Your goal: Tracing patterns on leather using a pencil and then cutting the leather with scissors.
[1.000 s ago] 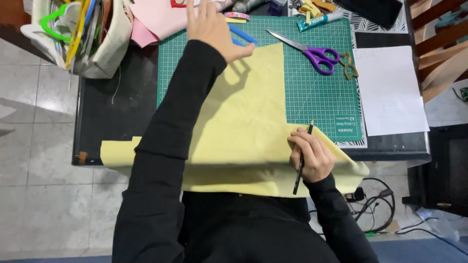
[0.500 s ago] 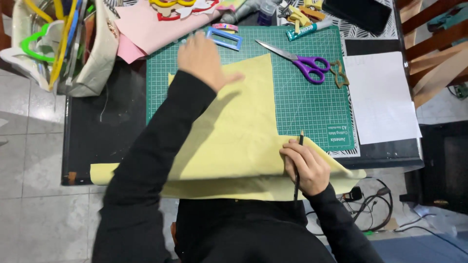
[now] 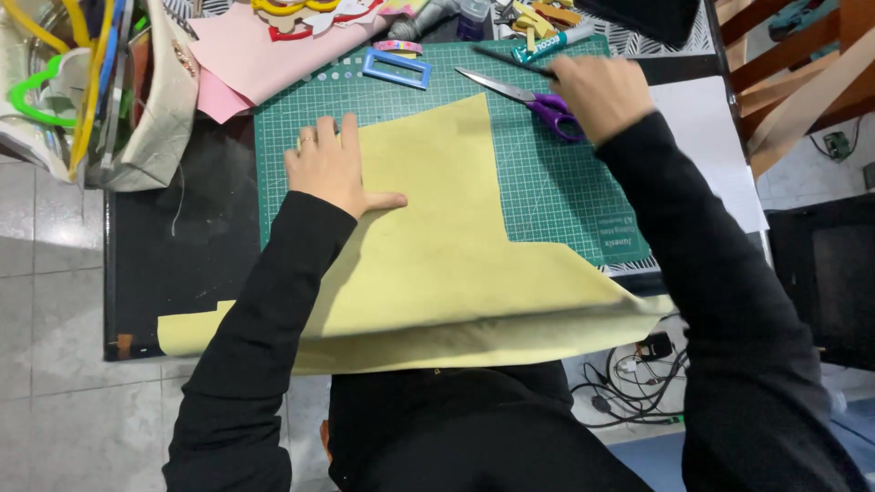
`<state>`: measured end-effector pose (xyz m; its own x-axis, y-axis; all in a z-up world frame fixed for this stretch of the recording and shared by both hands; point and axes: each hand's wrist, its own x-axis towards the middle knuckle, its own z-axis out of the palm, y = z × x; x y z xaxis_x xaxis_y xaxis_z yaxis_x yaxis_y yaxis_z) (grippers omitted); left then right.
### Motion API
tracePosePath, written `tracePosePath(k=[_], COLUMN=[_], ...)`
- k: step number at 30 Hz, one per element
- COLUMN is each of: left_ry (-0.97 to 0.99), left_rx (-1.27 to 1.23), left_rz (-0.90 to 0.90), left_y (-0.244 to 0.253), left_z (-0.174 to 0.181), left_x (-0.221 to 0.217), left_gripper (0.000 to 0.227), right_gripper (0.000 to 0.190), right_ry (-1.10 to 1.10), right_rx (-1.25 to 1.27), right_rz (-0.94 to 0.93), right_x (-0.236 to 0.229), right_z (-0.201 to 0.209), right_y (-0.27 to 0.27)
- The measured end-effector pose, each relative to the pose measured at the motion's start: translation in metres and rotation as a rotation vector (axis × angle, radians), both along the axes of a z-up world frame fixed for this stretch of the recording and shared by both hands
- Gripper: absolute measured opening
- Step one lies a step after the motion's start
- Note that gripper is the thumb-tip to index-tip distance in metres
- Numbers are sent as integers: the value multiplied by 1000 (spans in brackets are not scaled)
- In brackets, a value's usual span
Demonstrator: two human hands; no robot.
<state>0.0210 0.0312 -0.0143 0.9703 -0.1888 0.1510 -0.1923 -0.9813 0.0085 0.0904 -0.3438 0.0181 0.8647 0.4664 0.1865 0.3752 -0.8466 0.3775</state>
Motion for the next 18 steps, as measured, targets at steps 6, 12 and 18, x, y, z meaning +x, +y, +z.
tracePosePath(k=[6, 12, 18], left_ry=[-32, 69, 31], left_rx=[40, 44, -77], left_rz=[-125, -158, -185], left_y=[4, -1, 1], left_z=[-9, -1, 2], left_x=[18, 22, 6], left_gripper=[142, 131, 93], right_gripper=[20, 30, 77], right_ry=[-180, 202, 82], right_rx=[-136, 184, 15], right_rz=[12, 119, 97], right_x=[38, -7, -12], right_z=[-13, 11, 3], right_y=[-7, -25, -16])
